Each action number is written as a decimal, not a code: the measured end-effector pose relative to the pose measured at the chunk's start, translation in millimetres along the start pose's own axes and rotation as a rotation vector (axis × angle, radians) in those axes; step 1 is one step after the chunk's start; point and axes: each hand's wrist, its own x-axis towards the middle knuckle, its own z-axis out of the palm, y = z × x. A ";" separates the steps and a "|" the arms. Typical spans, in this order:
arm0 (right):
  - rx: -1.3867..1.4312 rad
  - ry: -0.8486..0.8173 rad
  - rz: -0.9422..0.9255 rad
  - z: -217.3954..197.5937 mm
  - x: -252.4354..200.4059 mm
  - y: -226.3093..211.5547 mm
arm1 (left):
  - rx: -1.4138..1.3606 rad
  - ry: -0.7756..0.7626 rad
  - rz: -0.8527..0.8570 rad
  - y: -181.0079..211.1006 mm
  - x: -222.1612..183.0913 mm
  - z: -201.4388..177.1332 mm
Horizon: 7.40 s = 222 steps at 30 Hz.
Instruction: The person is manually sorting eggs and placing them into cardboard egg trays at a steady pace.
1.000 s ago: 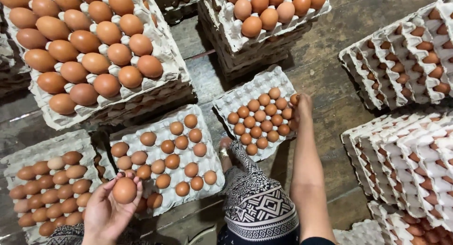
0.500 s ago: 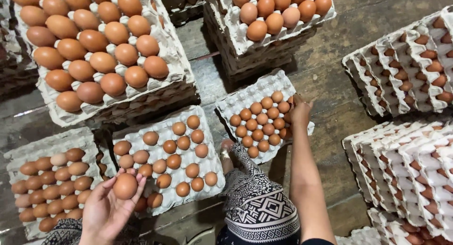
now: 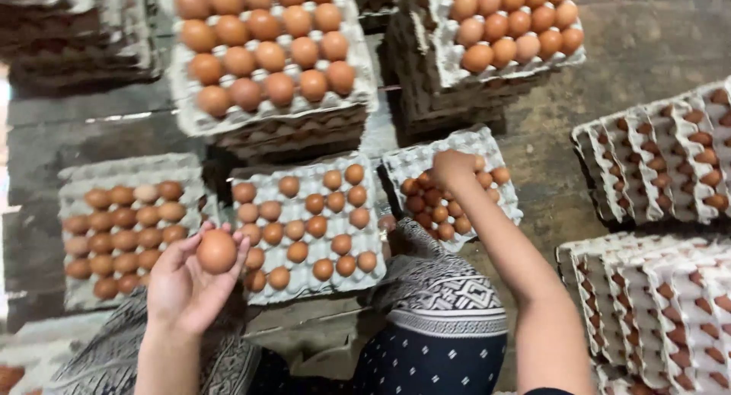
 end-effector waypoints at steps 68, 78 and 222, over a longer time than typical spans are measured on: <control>1.803 -0.409 -1.175 -55.0 -184.2 -208.6 | -0.388 -0.319 0.017 33.6 -35.6 -6.9; 2.003 -0.563 -0.943 -48.7 -234.5 -152.2 | -0.325 -0.273 0.003 24.3 -42.8 13.9; 2.798 0.479 -0.114 338.9 104.1 135.7 | 0.191 -0.042 -0.106 -87.8 28.5 45.6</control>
